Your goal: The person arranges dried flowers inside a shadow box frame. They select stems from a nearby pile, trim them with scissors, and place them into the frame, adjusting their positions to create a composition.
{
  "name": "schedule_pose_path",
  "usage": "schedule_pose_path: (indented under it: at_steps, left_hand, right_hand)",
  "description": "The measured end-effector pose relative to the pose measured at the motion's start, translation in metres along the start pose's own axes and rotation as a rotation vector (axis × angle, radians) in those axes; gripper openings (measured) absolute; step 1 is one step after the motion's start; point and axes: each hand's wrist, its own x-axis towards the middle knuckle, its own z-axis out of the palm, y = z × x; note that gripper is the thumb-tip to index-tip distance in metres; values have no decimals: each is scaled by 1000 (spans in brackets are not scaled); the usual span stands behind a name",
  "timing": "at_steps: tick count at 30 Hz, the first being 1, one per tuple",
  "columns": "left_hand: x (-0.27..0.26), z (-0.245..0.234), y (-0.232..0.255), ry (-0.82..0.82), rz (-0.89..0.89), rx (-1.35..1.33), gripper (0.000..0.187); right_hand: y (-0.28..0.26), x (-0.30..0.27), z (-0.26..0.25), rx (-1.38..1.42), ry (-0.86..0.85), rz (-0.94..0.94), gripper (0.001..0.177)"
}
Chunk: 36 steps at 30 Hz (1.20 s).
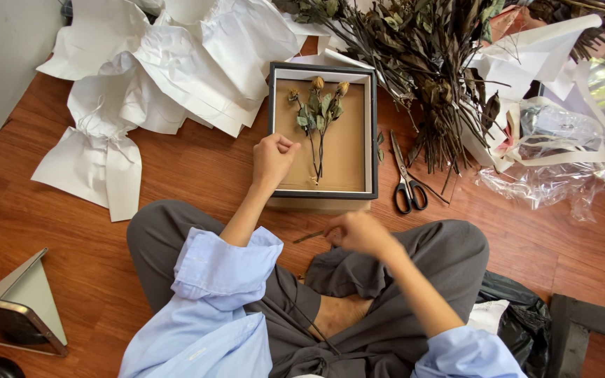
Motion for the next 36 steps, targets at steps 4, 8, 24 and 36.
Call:
schedule_pose_path:
  at_steps: [4,8,24,36]
  left_hand:
    - [-8,0,-5,-161,124,165,14]
    - [-33,10,-5,-315,195,404,30]
    - [-29,11,7,-393,168,496,7]
    - [-72,178,109,-540,395,495,15]
  right_hand:
    - [16,4,75,-453,78,113,47]
    - [40,15,108,-492,132,88,52]
    - [40,-87,-104,-26,287,353,21]
    - [184,-11,-87,-80,532,807,34]
